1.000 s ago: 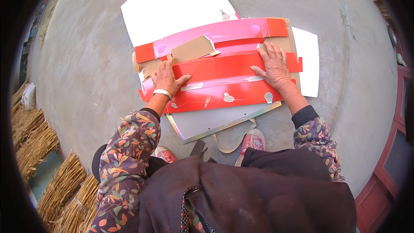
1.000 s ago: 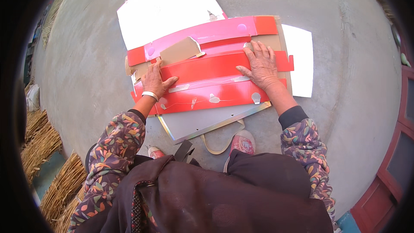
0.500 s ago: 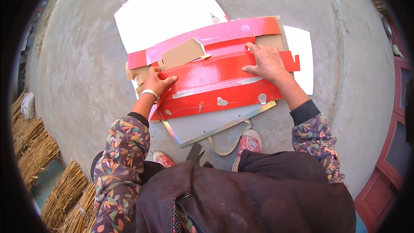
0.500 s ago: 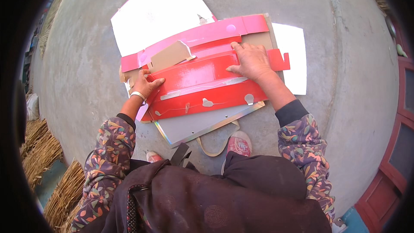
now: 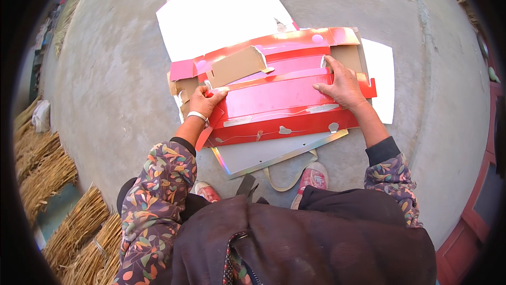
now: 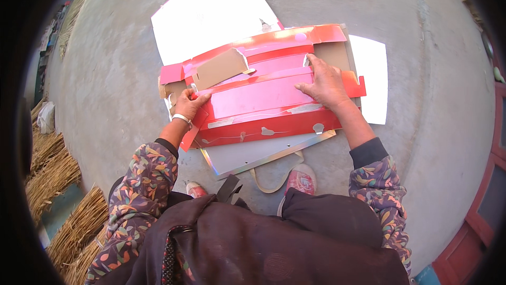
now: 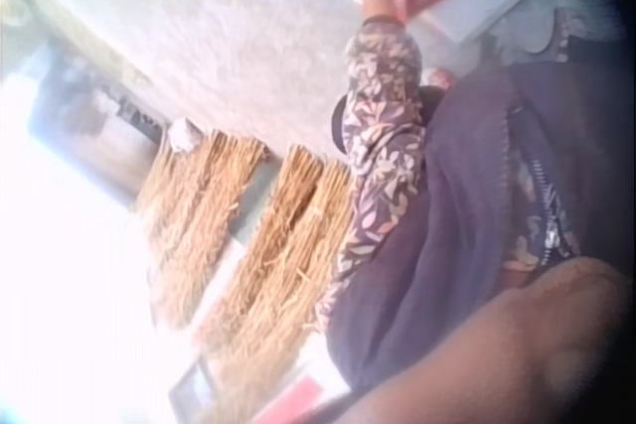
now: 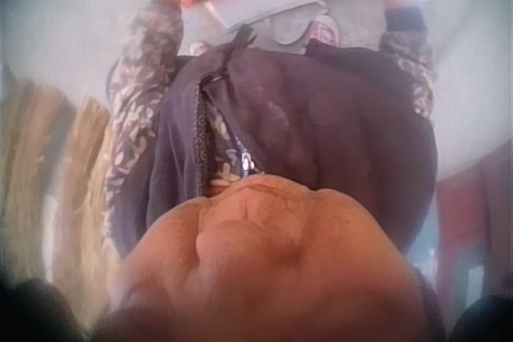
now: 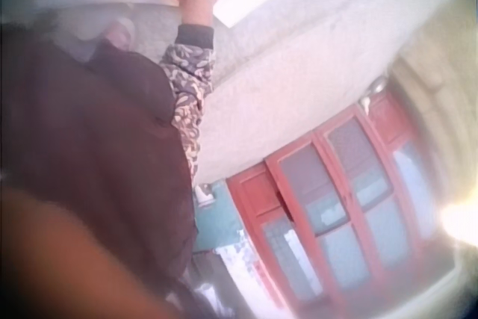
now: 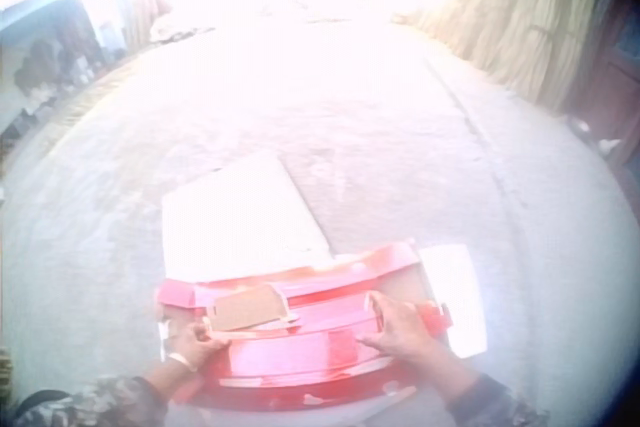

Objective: The person assembles a red cardboard box by folding and tucking its flaps into place. They then insert a white paper sheet and attach a beige ribbon handle to the finished box.

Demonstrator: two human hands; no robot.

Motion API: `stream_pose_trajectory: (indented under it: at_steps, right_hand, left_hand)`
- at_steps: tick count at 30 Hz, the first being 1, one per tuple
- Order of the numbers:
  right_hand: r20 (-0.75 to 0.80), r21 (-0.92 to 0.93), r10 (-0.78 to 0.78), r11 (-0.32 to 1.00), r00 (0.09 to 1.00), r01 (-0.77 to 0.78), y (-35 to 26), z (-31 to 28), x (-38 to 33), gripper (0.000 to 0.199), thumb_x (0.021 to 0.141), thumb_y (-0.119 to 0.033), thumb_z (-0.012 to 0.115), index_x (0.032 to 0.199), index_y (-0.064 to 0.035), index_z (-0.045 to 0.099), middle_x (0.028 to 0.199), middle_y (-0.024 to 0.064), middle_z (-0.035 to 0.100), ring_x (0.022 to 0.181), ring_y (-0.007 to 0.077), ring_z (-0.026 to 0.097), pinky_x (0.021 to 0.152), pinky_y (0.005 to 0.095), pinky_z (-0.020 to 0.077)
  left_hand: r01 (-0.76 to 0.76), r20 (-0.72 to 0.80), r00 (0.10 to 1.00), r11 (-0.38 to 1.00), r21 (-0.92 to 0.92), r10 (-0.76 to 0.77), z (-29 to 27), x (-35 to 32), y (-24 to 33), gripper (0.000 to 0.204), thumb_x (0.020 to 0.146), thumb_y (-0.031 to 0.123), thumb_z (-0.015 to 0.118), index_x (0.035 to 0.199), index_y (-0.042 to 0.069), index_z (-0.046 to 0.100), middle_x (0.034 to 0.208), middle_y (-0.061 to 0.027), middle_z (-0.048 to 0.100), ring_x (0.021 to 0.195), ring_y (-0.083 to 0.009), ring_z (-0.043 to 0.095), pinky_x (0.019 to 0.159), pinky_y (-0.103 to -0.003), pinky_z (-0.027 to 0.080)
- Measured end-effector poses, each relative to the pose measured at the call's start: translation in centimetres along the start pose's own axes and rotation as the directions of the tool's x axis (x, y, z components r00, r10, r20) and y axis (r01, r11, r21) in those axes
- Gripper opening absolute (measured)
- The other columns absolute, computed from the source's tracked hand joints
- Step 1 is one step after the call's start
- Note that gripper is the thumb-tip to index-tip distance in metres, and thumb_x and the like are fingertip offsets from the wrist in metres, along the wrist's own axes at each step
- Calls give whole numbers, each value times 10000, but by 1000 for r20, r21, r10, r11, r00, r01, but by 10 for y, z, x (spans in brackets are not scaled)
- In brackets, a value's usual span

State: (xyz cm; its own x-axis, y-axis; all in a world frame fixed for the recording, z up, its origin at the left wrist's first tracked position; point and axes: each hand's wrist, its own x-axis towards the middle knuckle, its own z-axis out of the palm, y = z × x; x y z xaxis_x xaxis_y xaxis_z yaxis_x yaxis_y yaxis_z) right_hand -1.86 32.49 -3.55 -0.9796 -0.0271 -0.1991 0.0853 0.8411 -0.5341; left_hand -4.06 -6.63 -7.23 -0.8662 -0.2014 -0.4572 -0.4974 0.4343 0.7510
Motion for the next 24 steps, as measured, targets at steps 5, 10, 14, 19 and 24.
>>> stream_pose_trajectory:
  at_steps: [5, 10, 14, 19, 24]
  right_hand:
    - [-73, -219, -143, 968, 987, 124, -4, 0, -3, 713, 790, -341, 827, 1367, -49, 526, 1148, 120, 630, 1095, 274, 602, 1008, 411, 409]
    - [-154, -313, -227, 934, 962, 171, -4, 1, -7, 582, 780, -302, 834, 1241, -53, 580, 1029, 96, 628, 993, 260, 611, 922, 412, 421]
    - [-216, -269, -288, 936, 933, 227, -1, 4, -5, 515, 748, -272, 856, 1132, -85, 567, 1016, 81, 625, 987, 256, 611, 901, 414, 422]
    - [-295, -302, -386, 906, 874, 298, 3, 10, -10, 538, 724, -247, 871, 1116, -101, 533, 961, 61, 581, 947, 239, 599, 873, 402, 407]
    - [-332, -384, -430, 875, 839, 296, 0, 13, -21, 518, 712, -220, 870, 1076, -106, 520, 916, 57, 543, 899, 236, 576, 850, 391, 395]
  left_hand:
    - [-57, -124, 984, 885, 462, 128, 5, -8, 9, 766, 717, 524, 862, 1217, 0, 613, 1051, -144, 676, 985, -256, 662, 892, -365, 524]
    - [2, -192, 968, 753, 658, 164, 3, -18, 32, 720, 696, 566, 854, 1127, 43, 609, 1065, -155, 671, 1002, -318, 648, 888, -412, 519]
    - [-14, -170, 959, 637, 771, 228, 2, -18, 40, 725, 659, 545, 878, 1113, 68, 573, 1186, -146, 633, 1087, -325, 610, 943, -425, 493]
    - [-386, 75, 749, 341, 857, 658, 8, -7, 45, 940, 626, 466, 911, 1369, 93, 471, 1467, -158, 464, 1356, -329, 434, 1094, -444, 393]
    - [-555, 361, 811, 407, 726, 461, 14, 9, 61, 1087, 645, 388, 911, 1527, 113, 338, 1547, -136, 407, 1464, -320, 331, 1183, -458, 307]
